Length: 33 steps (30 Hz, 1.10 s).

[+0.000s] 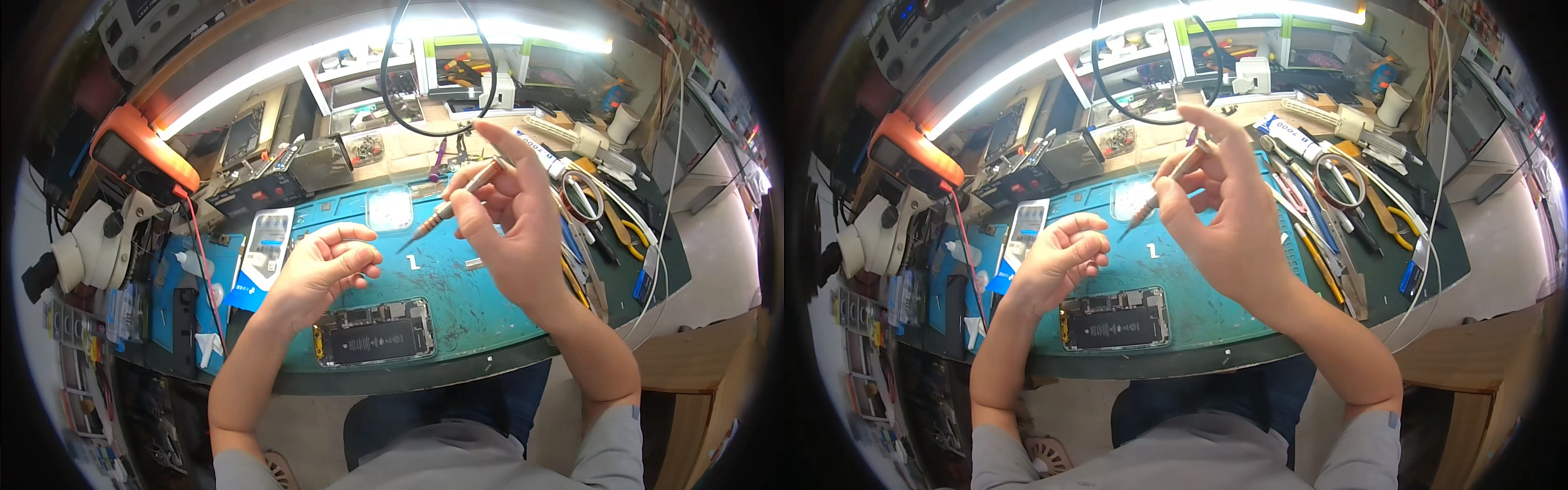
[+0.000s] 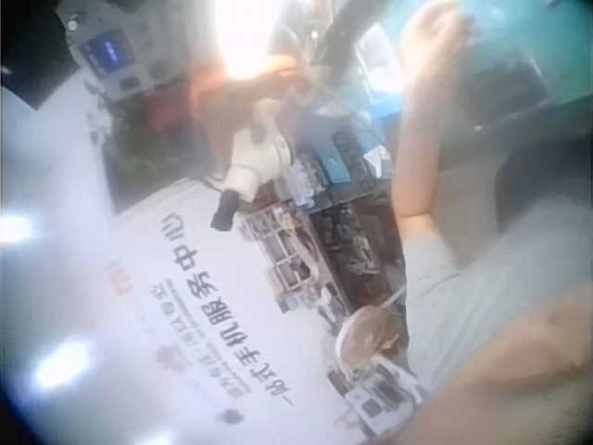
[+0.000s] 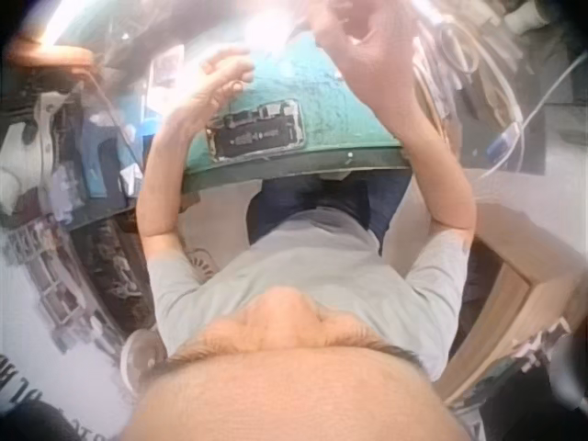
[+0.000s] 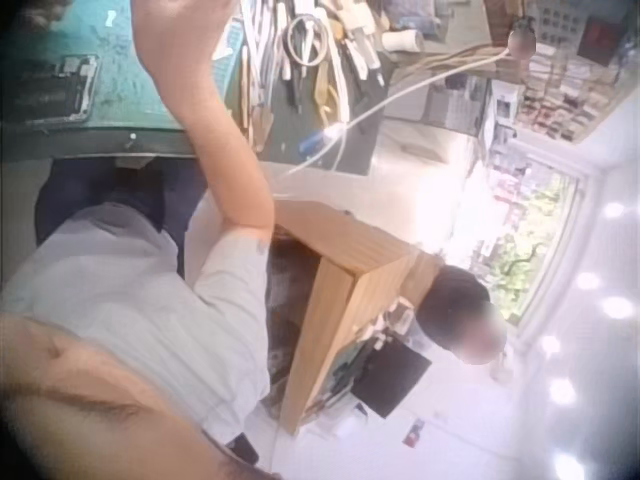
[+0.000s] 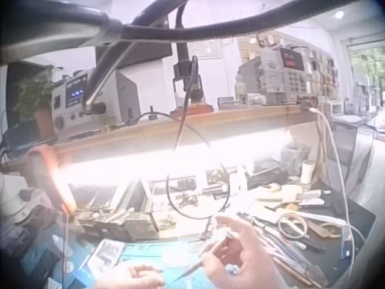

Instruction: The person uses a screwdriver and tweezers to remove screws and small components from a disassembled smartphone on a workbench. They place removed parts into a small container and continue unscrewing and extracting internal pieces.

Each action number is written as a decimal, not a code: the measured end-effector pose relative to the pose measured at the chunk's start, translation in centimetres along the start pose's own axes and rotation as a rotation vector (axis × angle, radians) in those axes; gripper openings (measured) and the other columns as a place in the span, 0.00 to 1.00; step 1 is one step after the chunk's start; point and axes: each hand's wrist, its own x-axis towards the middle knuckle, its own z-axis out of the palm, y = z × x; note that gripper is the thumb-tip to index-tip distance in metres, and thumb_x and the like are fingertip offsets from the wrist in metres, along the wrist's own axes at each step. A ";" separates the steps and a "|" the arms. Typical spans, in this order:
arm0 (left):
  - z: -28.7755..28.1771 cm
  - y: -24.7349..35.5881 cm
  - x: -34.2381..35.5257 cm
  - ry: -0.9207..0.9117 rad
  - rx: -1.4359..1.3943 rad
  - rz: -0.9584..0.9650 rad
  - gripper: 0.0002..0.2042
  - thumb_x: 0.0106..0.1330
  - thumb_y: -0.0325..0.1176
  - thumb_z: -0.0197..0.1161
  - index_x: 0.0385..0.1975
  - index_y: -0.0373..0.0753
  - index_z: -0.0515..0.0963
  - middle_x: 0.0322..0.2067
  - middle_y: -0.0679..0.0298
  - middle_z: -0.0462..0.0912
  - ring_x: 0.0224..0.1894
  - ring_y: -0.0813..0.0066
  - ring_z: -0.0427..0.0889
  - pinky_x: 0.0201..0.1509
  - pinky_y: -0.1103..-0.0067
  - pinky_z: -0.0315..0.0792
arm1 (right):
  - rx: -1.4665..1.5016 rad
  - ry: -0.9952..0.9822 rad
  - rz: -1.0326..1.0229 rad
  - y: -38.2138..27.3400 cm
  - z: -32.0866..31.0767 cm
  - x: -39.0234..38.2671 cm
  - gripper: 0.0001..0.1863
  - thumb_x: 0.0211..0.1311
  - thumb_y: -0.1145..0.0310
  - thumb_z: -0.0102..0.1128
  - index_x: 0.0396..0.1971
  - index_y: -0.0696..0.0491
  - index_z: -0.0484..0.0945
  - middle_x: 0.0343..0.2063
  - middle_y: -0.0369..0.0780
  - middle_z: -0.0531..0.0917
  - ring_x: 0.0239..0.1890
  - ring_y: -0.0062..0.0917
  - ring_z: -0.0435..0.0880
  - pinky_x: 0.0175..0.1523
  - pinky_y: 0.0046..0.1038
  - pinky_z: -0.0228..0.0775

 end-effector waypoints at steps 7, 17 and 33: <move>0.2 -0.5 -0.2 -0.024 -0.068 -0.005 0.14 0.74 0.32 0.70 0.54 0.34 0.79 0.42 0.58 0.89 0.44 0.73 0.89 0.48 0.80 0.83 | -0.034 -0.079 -0.108 2.3 -0.2 -0.6 0.25 0.72 0.79 0.60 0.67 0.60 0.68 0.41 0.41 0.85 0.41 0.19 0.87 0.47 0.23 0.81; 1.0 -0.4 -0.3 -0.002 -0.091 0.002 0.15 0.72 0.32 0.71 0.54 0.33 0.79 0.42 0.61 0.86 0.42 0.77 0.86 0.46 0.81 0.82 | -0.032 -0.095 -0.114 2.1 -0.2 -0.9 0.25 0.73 0.79 0.59 0.67 0.60 0.67 0.42 0.43 0.85 0.43 0.21 0.87 0.50 0.23 0.81; 0.7 -0.7 -0.3 0.002 -0.223 -0.044 0.17 0.71 0.30 0.72 0.55 0.34 0.78 0.41 0.62 0.87 0.42 0.78 0.85 0.47 0.82 0.82 | -0.036 -0.128 -0.111 2.3 -0.2 -1.1 0.24 0.74 0.78 0.62 0.66 0.60 0.67 0.43 0.43 0.85 0.45 0.21 0.87 0.53 0.23 0.81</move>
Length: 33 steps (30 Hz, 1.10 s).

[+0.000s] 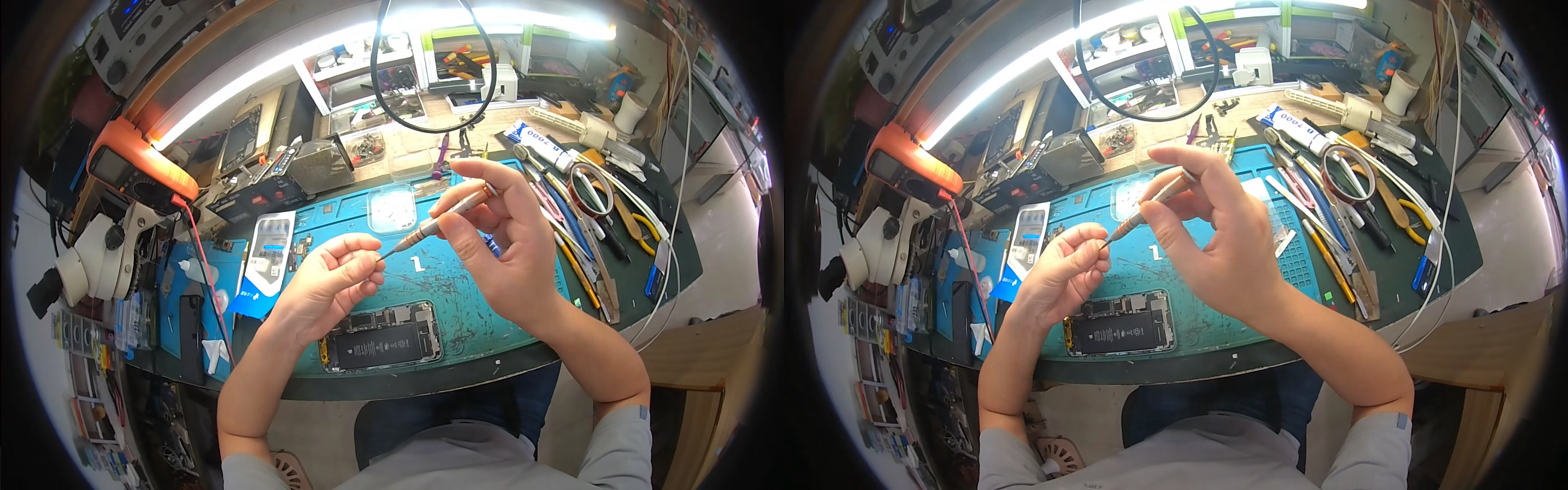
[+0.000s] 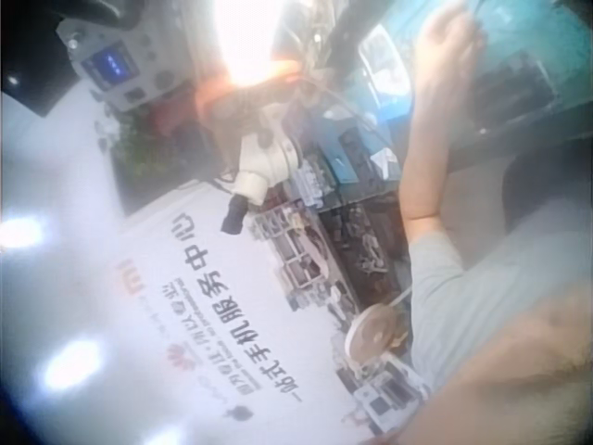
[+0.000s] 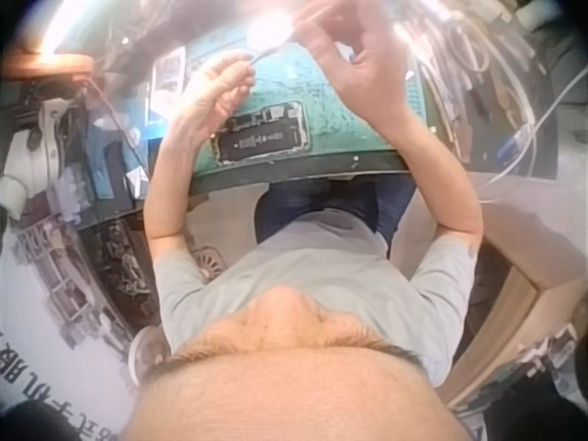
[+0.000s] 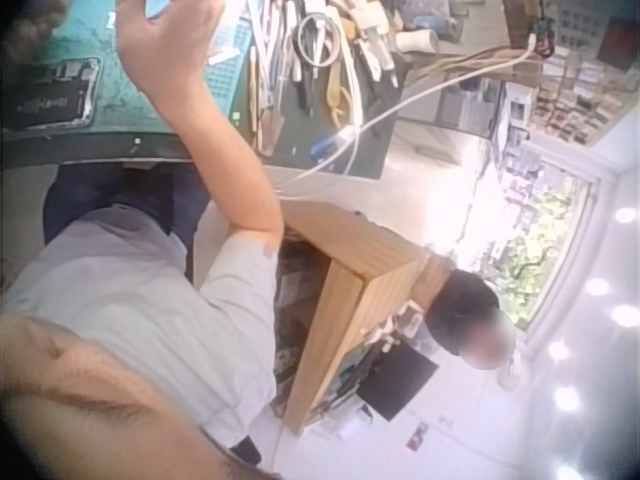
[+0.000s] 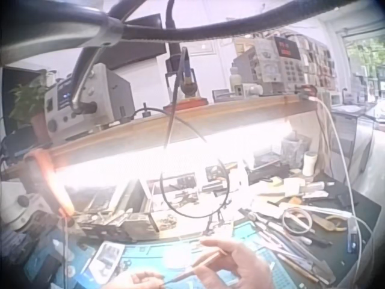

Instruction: The person uses a screwdriver and tweezers to remove screws and small components from a disassembled smartphone on a workbench. They place removed parts into a small container and continue unscrewing and extracting internal pieces.

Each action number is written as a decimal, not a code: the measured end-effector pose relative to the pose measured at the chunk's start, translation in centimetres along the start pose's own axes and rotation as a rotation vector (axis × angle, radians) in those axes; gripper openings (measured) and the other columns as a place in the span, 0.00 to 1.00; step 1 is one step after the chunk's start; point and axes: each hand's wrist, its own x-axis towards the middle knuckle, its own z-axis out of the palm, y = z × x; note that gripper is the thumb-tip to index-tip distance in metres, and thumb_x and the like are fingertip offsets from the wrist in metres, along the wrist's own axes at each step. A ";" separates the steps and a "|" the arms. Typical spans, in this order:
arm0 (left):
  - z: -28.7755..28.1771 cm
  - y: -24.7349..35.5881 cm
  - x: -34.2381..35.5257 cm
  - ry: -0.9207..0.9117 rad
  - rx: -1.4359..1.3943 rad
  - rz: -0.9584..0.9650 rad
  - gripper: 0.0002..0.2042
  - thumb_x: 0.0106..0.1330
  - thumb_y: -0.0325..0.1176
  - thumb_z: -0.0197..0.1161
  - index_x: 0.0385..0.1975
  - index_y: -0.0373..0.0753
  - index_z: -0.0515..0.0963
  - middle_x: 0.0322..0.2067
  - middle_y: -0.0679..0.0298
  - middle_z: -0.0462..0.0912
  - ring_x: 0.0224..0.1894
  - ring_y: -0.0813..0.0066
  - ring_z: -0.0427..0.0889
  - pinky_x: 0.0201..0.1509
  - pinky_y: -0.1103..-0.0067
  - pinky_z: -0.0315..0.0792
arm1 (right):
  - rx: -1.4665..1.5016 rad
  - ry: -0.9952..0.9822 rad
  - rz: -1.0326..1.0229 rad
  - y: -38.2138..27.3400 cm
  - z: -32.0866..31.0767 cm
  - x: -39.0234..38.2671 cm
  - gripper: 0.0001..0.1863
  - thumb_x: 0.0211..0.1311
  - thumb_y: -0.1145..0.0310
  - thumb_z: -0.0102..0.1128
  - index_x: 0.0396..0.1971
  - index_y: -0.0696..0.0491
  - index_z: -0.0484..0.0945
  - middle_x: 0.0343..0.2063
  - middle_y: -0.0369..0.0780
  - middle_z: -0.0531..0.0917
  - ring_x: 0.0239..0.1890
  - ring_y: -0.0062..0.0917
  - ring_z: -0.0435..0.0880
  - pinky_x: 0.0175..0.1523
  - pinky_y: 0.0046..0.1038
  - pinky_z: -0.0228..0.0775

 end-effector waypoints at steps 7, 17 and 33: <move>-0.5 -0.2 0.2 0.001 -0.026 -0.003 0.16 0.72 0.30 0.72 0.54 0.34 0.78 0.42 0.60 0.86 0.43 0.78 0.86 0.47 0.83 0.82 | -0.040 0.026 -0.102 0.6 0.3 0.1 0.23 0.70 0.79 0.65 0.62 0.59 0.72 0.40 0.42 0.88 0.43 0.24 0.90 0.50 0.26 0.84; 0.1 -0.3 0.4 0.106 -0.039 0.051 0.13 0.73 0.31 0.70 0.53 0.34 0.79 0.43 0.60 0.86 0.43 0.77 0.86 0.47 0.84 0.83 | -0.065 0.048 -0.315 1.0 0.9 0.0 0.21 0.66 0.84 0.65 0.57 0.59 0.75 0.43 0.43 0.89 0.44 0.26 0.92 0.49 0.28 0.87; -0.2 -0.5 0.1 0.051 -0.148 0.059 0.17 0.71 0.28 0.72 0.57 0.34 0.77 0.45 0.60 0.86 0.45 0.74 0.87 0.52 0.82 0.83 | -0.043 0.005 -0.307 0.8 0.3 0.0 0.21 0.69 0.84 0.63 0.58 0.61 0.70 0.44 0.47 0.86 0.47 0.28 0.91 0.51 0.28 0.86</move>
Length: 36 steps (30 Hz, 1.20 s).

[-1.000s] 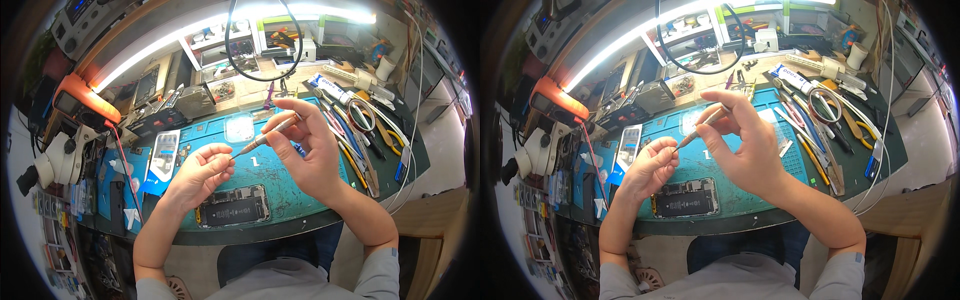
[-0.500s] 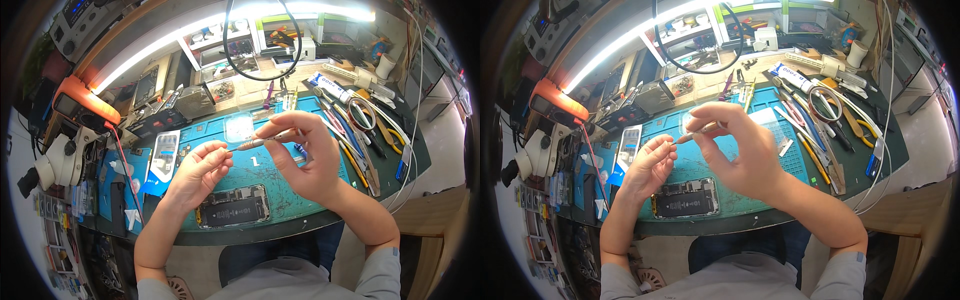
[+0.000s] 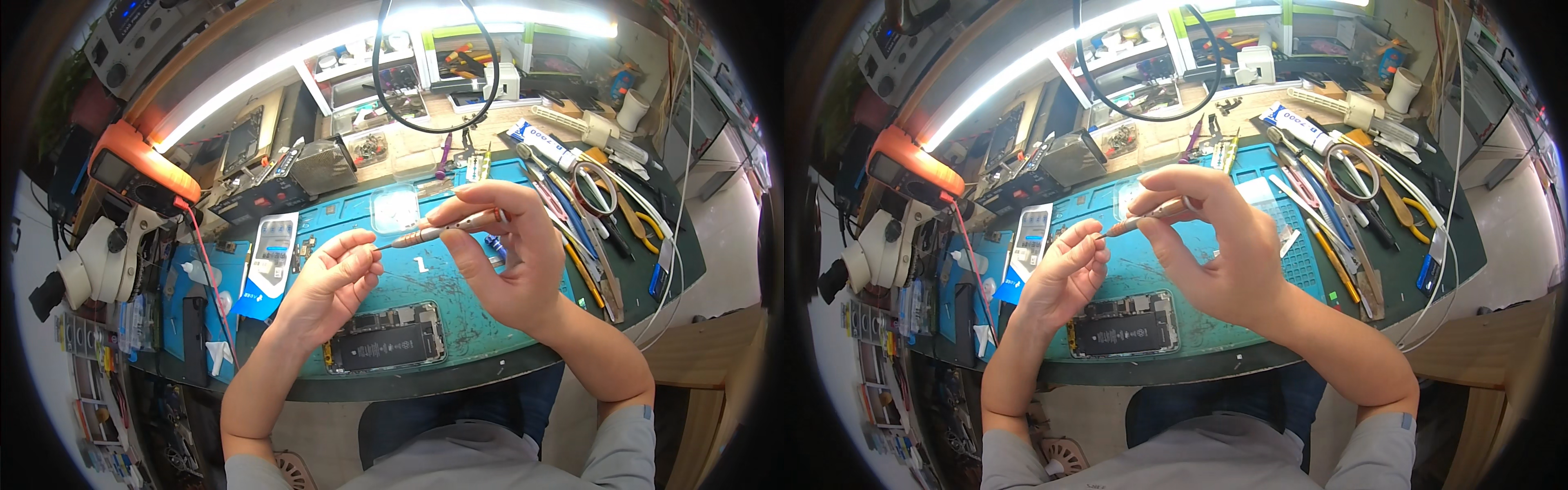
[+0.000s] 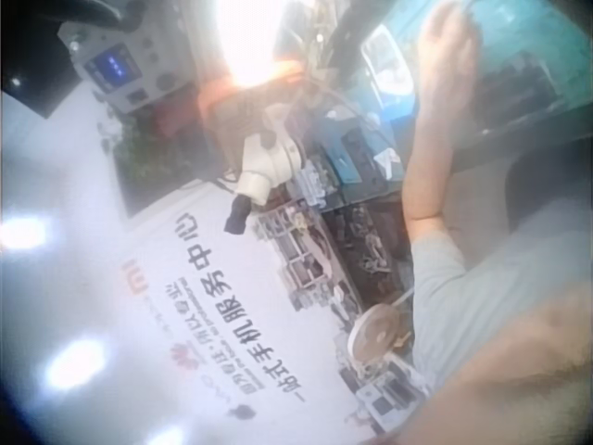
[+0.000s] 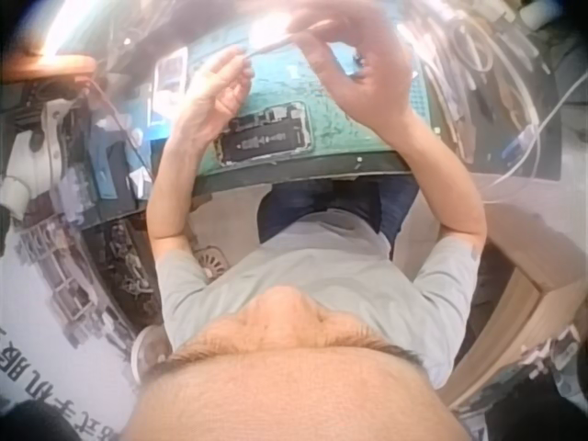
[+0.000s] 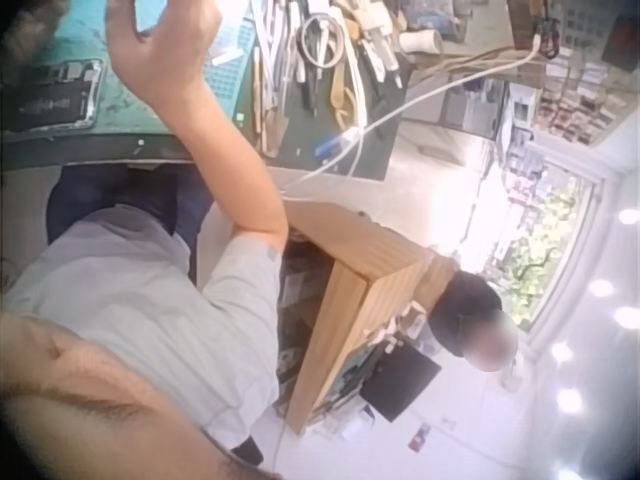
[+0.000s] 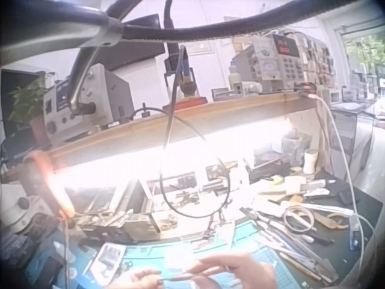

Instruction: The person uses a screwdriver and tweezers to remove screws and small components from a disassembled smartphone on a workbench. They place removed parts into a small container and continue unscrewing and extracting internal pieces.

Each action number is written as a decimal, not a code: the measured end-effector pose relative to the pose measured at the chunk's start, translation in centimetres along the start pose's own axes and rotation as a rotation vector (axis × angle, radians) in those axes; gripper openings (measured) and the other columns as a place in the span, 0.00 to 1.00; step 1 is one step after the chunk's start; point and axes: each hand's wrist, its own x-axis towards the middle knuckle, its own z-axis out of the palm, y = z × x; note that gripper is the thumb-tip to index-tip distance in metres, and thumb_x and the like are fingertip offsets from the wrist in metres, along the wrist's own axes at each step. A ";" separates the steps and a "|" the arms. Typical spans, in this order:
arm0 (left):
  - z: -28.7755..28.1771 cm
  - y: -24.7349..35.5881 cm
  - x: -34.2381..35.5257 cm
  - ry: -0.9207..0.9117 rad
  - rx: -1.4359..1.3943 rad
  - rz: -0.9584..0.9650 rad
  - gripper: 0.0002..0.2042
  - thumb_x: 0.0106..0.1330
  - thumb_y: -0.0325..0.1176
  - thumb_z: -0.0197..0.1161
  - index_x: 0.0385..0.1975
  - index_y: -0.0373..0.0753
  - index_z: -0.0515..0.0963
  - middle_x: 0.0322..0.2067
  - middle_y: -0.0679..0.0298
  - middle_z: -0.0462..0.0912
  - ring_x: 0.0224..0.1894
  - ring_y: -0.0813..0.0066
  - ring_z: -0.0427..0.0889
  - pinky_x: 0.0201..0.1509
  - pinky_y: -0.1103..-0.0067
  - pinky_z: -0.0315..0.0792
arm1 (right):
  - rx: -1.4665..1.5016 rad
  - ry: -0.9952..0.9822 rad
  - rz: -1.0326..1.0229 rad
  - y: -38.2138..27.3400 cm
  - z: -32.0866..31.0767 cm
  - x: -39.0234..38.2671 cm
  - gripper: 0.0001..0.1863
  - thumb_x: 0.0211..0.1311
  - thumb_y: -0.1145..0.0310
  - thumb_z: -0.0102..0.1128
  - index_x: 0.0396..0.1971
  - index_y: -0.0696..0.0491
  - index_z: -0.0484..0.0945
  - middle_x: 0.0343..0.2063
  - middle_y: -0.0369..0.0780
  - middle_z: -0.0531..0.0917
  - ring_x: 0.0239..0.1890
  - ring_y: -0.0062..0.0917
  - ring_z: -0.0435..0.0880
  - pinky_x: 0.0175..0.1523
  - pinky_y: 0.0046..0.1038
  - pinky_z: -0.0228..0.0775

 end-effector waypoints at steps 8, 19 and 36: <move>-0.4 0.1 0.0 -0.050 -0.048 -0.020 0.18 0.71 0.28 0.71 0.57 0.33 0.76 0.47 0.59 0.86 0.48 0.73 0.88 0.53 0.83 0.86 | 0.035 0.088 -0.040 0.2 0.4 0.0 0.20 0.67 0.83 0.66 0.57 0.62 0.74 0.40 0.45 0.89 0.44 0.26 0.92 0.49 0.28 0.87; 0.5 0.2 -0.1 -0.018 -0.038 -0.012 0.12 0.73 0.26 0.68 0.54 0.34 0.78 0.43 0.60 0.88 0.43 0.74 0.90 0.48 0.85 0.88 | 0.040 0.069 -0.015 0.1 0.3 0.0 0.20 0.68 0.83 0.65 0.57 0.62 0.74 0.42 0.45 0.88 0.44 0.25 0.92 0.49 0.27 0.87; 0.6 -0.1 0.0 0.060 0.264 0.075 0.18 0.72 0.30 0.71 0.57 0.32 0.77 0.46 0.57 0.88 0.46 0.74 0.89 0.51 0.83 0.85 | -0.144 -0.094 -0.047 0.4 -0.4 0.1 0.24 0.69 0.82 0.64 0.62 0.66 0.69 0.44 0.47 0.84 0.47 0.28 0.90 0.48 0.28 0.86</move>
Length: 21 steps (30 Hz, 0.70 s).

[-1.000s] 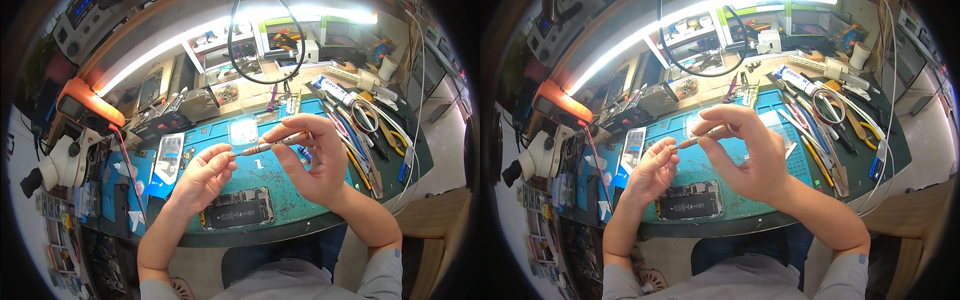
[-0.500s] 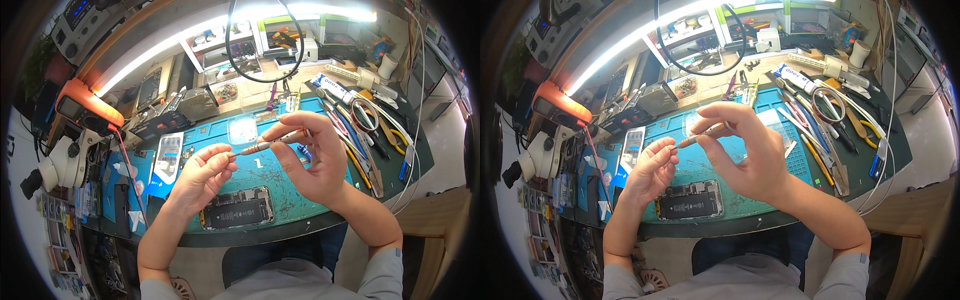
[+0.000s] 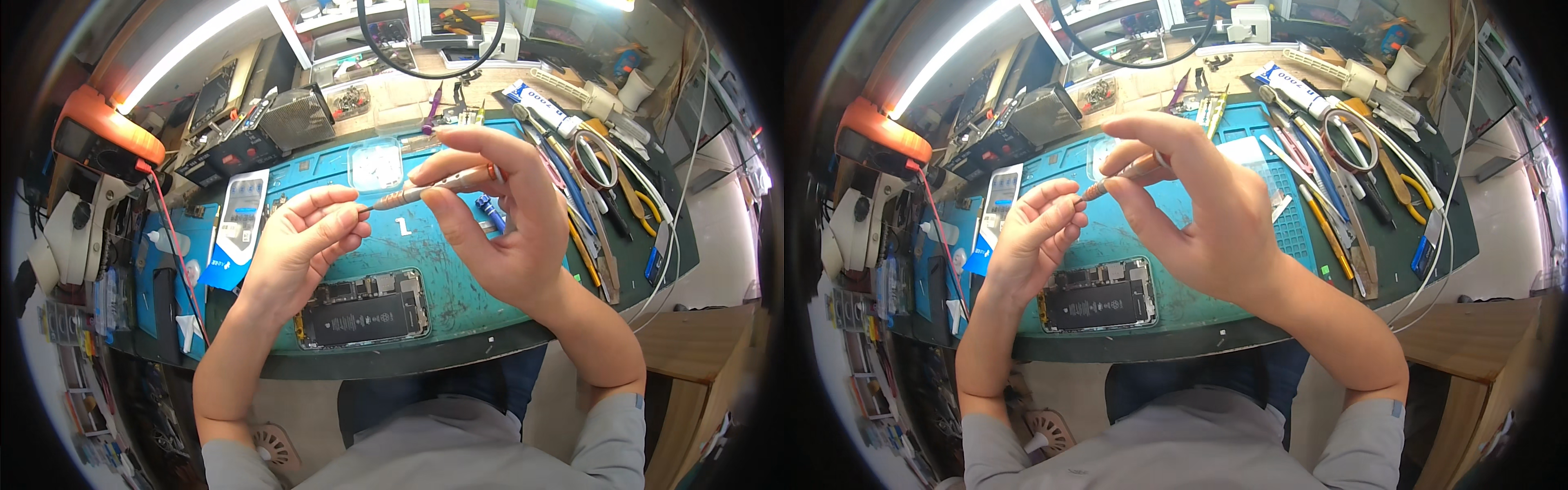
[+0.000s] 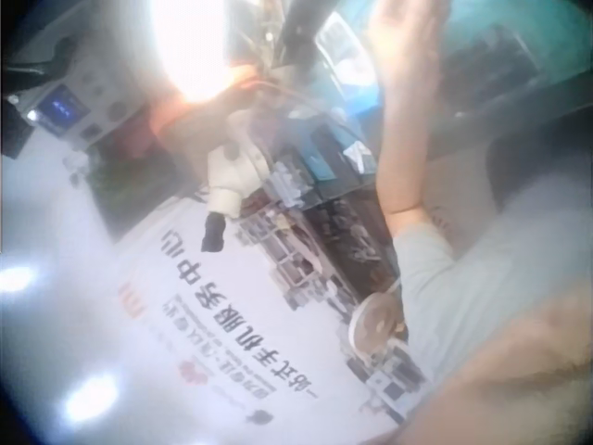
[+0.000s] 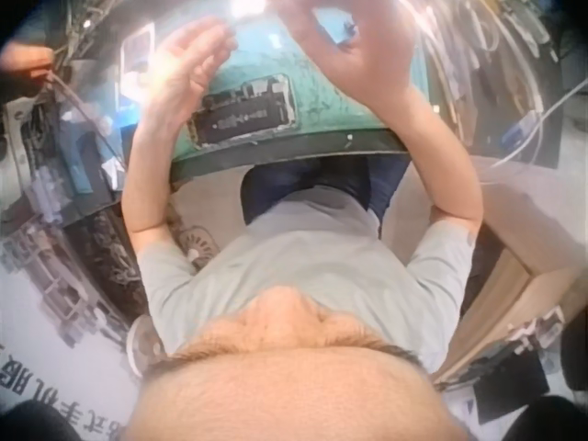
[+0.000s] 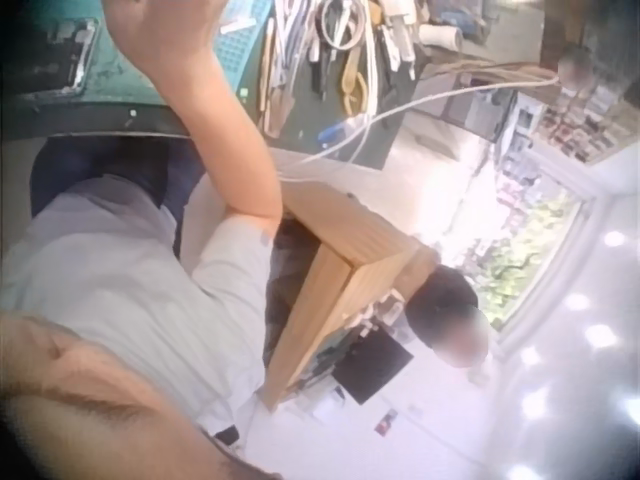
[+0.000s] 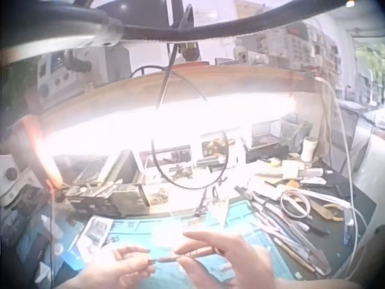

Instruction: The person uses a screwdriver and tweezers to remove screws and small components from a disassembled smartphone on a workbench. They place removed parts into a small container and continue unscrewing and extracting internal pieces.

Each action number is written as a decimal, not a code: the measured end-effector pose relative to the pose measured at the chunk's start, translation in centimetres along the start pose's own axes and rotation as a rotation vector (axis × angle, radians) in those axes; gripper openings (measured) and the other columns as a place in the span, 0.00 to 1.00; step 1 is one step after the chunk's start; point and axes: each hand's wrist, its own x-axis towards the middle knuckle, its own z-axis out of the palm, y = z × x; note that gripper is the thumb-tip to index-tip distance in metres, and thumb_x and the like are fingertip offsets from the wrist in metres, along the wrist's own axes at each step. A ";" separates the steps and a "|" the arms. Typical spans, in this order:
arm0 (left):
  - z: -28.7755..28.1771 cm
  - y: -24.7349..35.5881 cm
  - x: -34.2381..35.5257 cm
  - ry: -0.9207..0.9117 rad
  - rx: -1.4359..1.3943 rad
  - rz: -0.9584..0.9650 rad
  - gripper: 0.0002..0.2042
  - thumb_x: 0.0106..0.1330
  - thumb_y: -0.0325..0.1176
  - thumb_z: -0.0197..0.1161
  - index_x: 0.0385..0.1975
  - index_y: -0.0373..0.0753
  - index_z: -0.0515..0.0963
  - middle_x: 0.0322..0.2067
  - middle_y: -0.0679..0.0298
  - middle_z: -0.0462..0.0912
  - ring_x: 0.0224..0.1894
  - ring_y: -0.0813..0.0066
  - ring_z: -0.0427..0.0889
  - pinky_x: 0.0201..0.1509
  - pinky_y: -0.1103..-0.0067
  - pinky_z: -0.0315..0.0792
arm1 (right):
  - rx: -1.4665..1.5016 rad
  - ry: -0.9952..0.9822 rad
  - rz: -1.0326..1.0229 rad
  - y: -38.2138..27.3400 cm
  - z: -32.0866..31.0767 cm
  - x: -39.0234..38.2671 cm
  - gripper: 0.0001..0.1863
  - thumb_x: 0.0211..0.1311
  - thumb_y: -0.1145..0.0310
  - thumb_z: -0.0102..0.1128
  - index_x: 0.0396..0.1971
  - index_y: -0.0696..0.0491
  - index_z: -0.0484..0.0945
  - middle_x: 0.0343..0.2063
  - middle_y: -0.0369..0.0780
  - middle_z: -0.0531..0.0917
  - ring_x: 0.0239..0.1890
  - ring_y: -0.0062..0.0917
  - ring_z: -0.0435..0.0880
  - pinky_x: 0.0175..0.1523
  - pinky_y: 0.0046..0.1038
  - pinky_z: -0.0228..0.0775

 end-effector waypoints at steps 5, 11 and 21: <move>0.6 0.0 -0.1 -0.001 0.062 0.023 0.18 0.71 0.30 0.71 0.57 0.33 0.77 0.45 0.59 0.88 0.44 0.76 0.89 0.51 0.83 0.85 | -0.036 -0.014 0.021 -0.1 0.0 -0.1 0.25 0.70 0.81 0.64 0.64 0.66 0.69 0.43 0.47 0.85 0.46 0.28 0.90 0.48 0.27 0.86; 0.8 -0.2 -0.3 -0.057 0.055 0.070 0.23 0.73 0.33 0.71 0.62 0.31 0.75 0.54 0.53 0.85 0.57 0.68 0.85 0.63 0.73 0.80 | -0.022 -0.007 0.067 -0.1 0.2 -0.2 0.27 0.70 0.81 0.65 0.66 0.66 0.68 0.41 0.46 0.86 0.46 0.27 0.89 0.50 0.26 0.84; 2.1 0.1 -1.7 -0.350 0.896 0.403 0.10 0.64 0.20 0.70 0.45 0.36 0.88 0.43 0.61 0.85 0.46 0.69 0.83 0.52 0.74 0.76 | -0.010 -0.309 0.013 -1.8 -2.4 -1.7 0.25 0.72 0.79 0.61 0.66 0.65 0.68 0.33 0.44 0.86 0.32 0.25 0.88 0.38 0.25 0.80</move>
